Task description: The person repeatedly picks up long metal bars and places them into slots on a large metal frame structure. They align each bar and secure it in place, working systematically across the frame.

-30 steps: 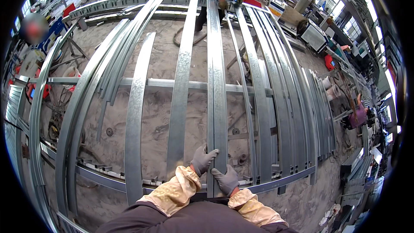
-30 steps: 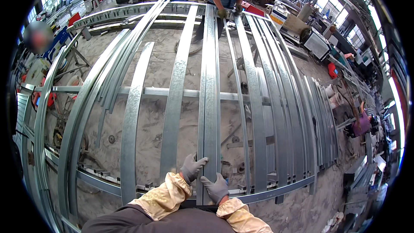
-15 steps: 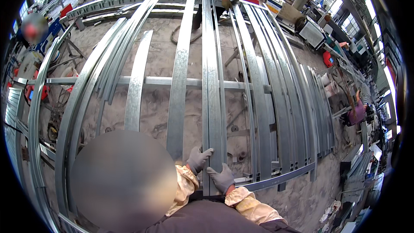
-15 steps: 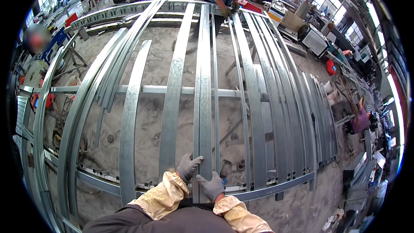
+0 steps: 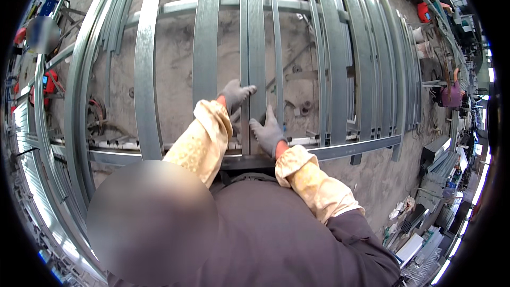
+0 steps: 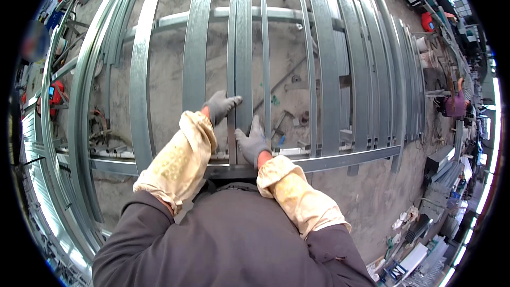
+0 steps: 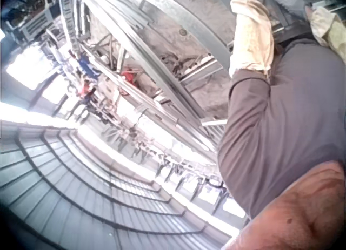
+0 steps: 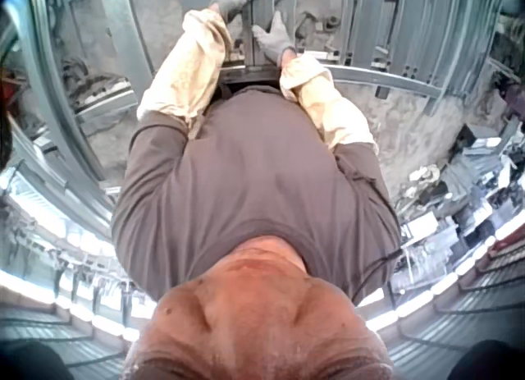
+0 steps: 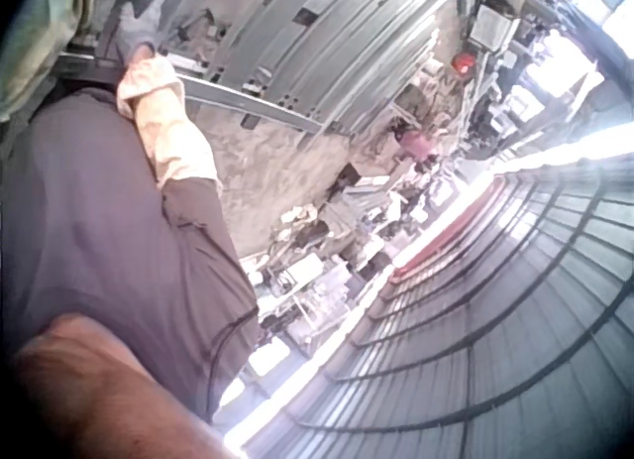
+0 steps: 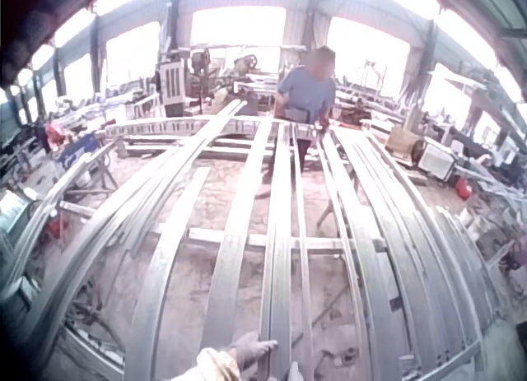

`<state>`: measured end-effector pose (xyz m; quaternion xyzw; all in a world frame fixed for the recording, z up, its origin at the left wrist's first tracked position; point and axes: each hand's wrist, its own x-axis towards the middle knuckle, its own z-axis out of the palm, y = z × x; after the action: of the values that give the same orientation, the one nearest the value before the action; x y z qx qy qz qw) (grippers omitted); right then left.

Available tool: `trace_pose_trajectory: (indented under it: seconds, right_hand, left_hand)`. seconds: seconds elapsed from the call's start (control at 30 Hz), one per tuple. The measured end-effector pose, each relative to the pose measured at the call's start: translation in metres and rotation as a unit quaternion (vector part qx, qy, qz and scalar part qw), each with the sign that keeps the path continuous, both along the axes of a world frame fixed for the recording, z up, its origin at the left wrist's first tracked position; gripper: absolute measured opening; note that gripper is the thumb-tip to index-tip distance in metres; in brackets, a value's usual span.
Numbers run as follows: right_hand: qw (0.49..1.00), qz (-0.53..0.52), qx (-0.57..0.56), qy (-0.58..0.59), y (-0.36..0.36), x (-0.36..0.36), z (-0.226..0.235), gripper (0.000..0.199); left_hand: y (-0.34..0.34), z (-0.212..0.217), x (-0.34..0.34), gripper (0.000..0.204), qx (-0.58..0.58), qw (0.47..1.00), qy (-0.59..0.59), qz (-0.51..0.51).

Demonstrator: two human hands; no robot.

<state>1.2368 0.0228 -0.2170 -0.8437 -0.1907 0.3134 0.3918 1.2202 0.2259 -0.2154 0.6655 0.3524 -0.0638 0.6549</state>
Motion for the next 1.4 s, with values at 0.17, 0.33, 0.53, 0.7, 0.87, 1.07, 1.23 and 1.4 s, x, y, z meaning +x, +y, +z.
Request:
trace_pose_trajectory:
  seconds: [0.17,0.33,0.53,0.7,0.87,1.07,1.23,1.4]
  right_hand:
    - [0.999,-0.007,-0.001,0.039,-0.001,0.012,0.008,0.086]
    - [0.995,-0.001,-0.096,0.015,0.006,0.01,0.026,0.089]
    - [0.994,0.038,-0.093,-0.039,0.008,0.0,0.014,0.095]
    - [0.993,0.045,-0.047,-0.097,0.0,0.003,-0.013,0.096]
    - [0.98,0.131,0.152,0.006,0.027,-0.029,0.056,0.079]
    - [0.943,0.279,0.065,0.169,0.158,-0.145,0.057,0.082]
    - [0.962,0.238,0.063,0.119,0.21,-0.194,0.01,0.072]
    - [0.965,0.168,0.098,0.177,0.197,-0.19,0.07,0.056]
  left_hand:
    - [-0.004,-0.027,0.014,0.041,-0.001,1.0,-0.006,-0.001]
    - [-0.006,-0.041,0.022,0.045,0.042,0.998,0.039,-0.036]
    - [-0.001,-0.015,0.008,0.059,0.17,0.984,0.046,-0.019]
    - [-0.048,0.07,-0.083,0.064,0.307,0.938,-0.135,0.088]
    - [-0.091,0.125,-0.3,0.073,0.489,0.85,0.104,0.169]
    - [-0.179,0.131,-0.434,0.117,0.309,0.839,0.38,0.236]
    - [-0.17,0.141,-0.435,0.118,0.261,0.866,0.351,0.243]
    - [-0.183,0.147,-0.452,0.113,0.35,0.855,0.301,0.234]
